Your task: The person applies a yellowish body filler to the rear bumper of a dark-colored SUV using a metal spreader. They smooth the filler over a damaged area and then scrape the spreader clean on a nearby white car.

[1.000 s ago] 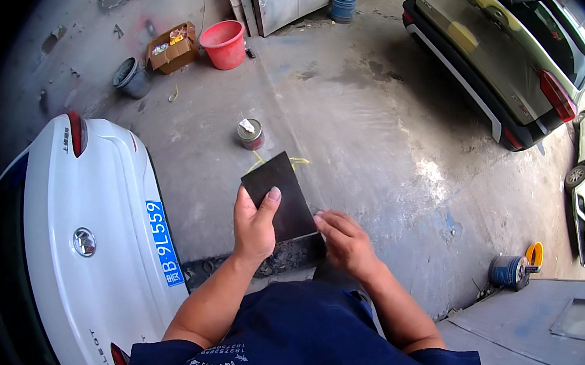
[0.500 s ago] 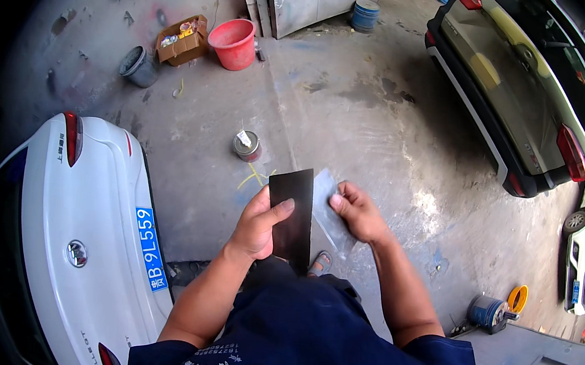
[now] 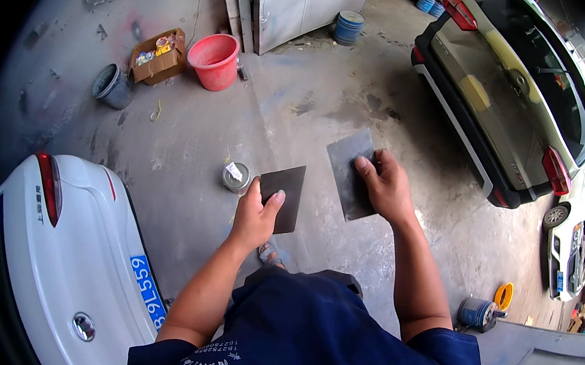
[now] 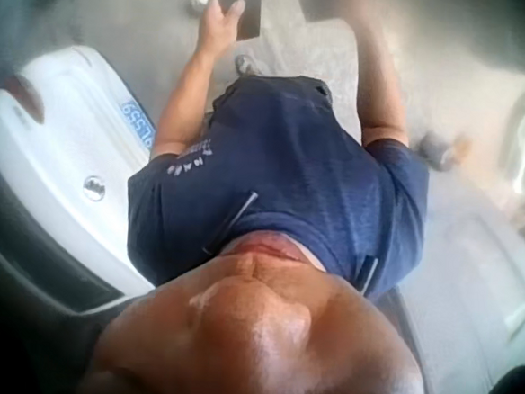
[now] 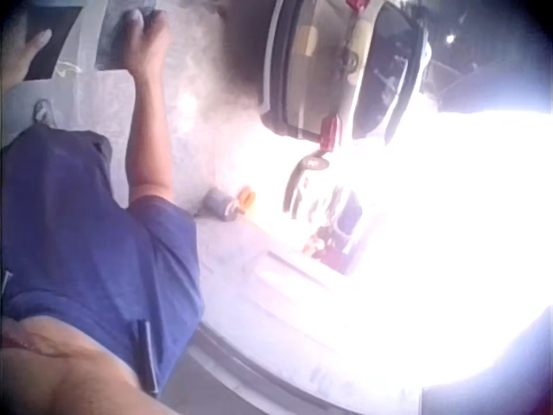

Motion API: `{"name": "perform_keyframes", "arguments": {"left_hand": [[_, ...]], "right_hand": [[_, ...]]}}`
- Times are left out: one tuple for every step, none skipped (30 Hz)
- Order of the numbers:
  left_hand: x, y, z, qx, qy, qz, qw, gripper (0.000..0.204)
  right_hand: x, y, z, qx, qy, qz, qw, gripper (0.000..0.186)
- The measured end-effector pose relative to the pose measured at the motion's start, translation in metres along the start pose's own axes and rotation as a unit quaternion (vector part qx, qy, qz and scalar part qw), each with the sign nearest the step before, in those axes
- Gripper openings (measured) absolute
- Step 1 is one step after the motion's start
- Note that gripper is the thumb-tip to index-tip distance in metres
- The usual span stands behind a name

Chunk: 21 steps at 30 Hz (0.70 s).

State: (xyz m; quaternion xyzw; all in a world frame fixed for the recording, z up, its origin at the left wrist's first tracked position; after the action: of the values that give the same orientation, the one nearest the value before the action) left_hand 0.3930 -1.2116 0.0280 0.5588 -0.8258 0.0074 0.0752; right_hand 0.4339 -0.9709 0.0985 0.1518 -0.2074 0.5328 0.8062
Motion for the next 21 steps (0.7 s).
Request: {"name": "perform_keyframes", "arguments": {"left_hand": [[0.007, 0.012, 0.001, 0.005, -0.047, -0.004, 0.999, 0.025], [0.012, 0.023, 0.002, 0.010, -0.093, -0.007, 0.996, 0.024], [0.015, 0.033, 0.005, 0.017, -0.140, -0.007, 0.990, 0.022], [0.015, 0.042, 0.015, 0.056, -0.192, 0.014, 0.980, 0.019], [0.020, 0.054, 0.021, 0.070, -0.196, 0.015, 0.978, 0.019], [0.022, 0.063, 0.027, 0.096, -0.209, 0.024, 0.973, 0.020], [0.021, 0.072, 0.032, 0.124, -0.220, 0.033, 0.967, 0.021], [0.023, 0.083, 0.032, 0.108, -0.184, 0.031, 0.976, 0.028], [0.023, 0.092, 0.049, 0.133, -0.177, 0.051, 0.974, 0.032], [0.025, 0.104, 0.069, 0.155, -0.170, 0.069, 0.971, 0.037], [0.023, 0.115, 0.087, 0.178, -0.162, 0.087, 0.967, 0.043], [0.013, 0.126, 0.063, 0.171, -0.101, 0.103, 0.975, 0.053], [0.007, 0.141, 0.064, 0.140, -0.073, 0.103, 0.982, 0.052], [0.001, 0.157, 0.069, 0.107, -0.046, 0.101, 0.988, 0.050], [-0.005, 0.174, 0.064, 0.076, -0.015, 0.096, 0.992, 0.049], [-0.013, 0.189, 0.052, 0.031, 0.027, 0.126, 0.991, 0.037], [-0.025, 0.204, 0.052, 0.029, -0.019, 0.143, 0.989, 0.019], [-0.040, 0.219, 0.040, -0.011, -0.010, 0.150, 0.989, 0.018], [-0.054, 0.237, 0.021, -0.053, 0.002, 0.160, 0.986, 0.025], [-0.068, 0.249, 0.021, 0.013, 0.038, 0.214, 0.976, 0.031], [-0.084, 0.261, 0.019, 0.072, 0.071, 0.269, 0.958, 0.037]], "right_hand": [[-0.004, -0.001, 0.007, 0.008, -0.002, 0.023, 1.000, 0.037], [-0.012, 0.002, -0.005, -0.003, 0.004, 0.048, 0.999, 0.038], [-0.016, 0.004, -0.008, 0.010, -0.010, 0.053, 0.999, 0.038], [-0.022, 0.007, -0.017, -0.007, -0.014, 0.065, 0.998, 0.038], [-0.026, 0.011, -0.022, -0.024, -0.017, 0.077, 0.997, 0.038], [-0.031, 0.016, -0.023, -0.039, -0.021, 0.083, 0.996, 0.040], [-0.034, 0.022, -0.020, -0.033, -0.019, 0.083, 0.996, 0.040], [-0.035, 0.029, -0.018, -0.027, -0.018, 0.083, 0.996, 0.041], [-0.038, 0.036, -0.016, -0.020, -0.014, 0.085, 0.996, 0.041], [-0.041, 0.046, -0.017, -0.024, -0.026, 0.100, 0.994, 0.041], [-0.044, 0.056, -0.019, -0.021, -0.035, 0.108, 0.993, 0.040], [-0.046, 0.065, -0.021, -0.017, -0.046, 0.113, 0.992, 0.040], [-0.048, 0.076, -0.022, -0.013, -0.057, 0.118, 0.991, 0.040], [-0.053, 0.087, -0.026, -0.021, -0.059, 0.142, 0.988, 0.040], [-0.057, 0.101, -0.029, -0.010, -0.073, 0.161, 0.984, 0.040], [-0.060, 0.115, -0.032, 0.001, -0.087, 0.180, 0.980, 0.040], [-0.064, 0.129, -0.035, 0.013, -0.101, 0.199, 0.975, 0.040], [-0.062, 0.145, -0.037, 0.041, -0.087, 0.190, 0.977, 0.035], [-0.066, 0.159, -0.043, 0.053, -0.097, 0.221, 0.969, 0.037], [-0.070, 0.171, -0.049, 0.066, -0.108, 0.251, 0.960, 0.038], [-0.067, 0.189, -0.053, 0.078, -0.124, 0.273, 0.951, 0.040]]}}
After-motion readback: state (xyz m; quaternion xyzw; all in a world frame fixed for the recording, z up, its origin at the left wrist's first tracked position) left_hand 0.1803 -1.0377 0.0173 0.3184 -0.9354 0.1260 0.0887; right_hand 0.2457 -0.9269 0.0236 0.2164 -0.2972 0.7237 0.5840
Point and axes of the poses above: each hand's wrist, its own y-axis towards the middle knuckle, its own x-axis out of the back of the hand, z = x × y, the point moved 10 cm from there along y, towards the middle knuckle, and after that the axes turned 4 degrees about y, right-handed, at the moved point
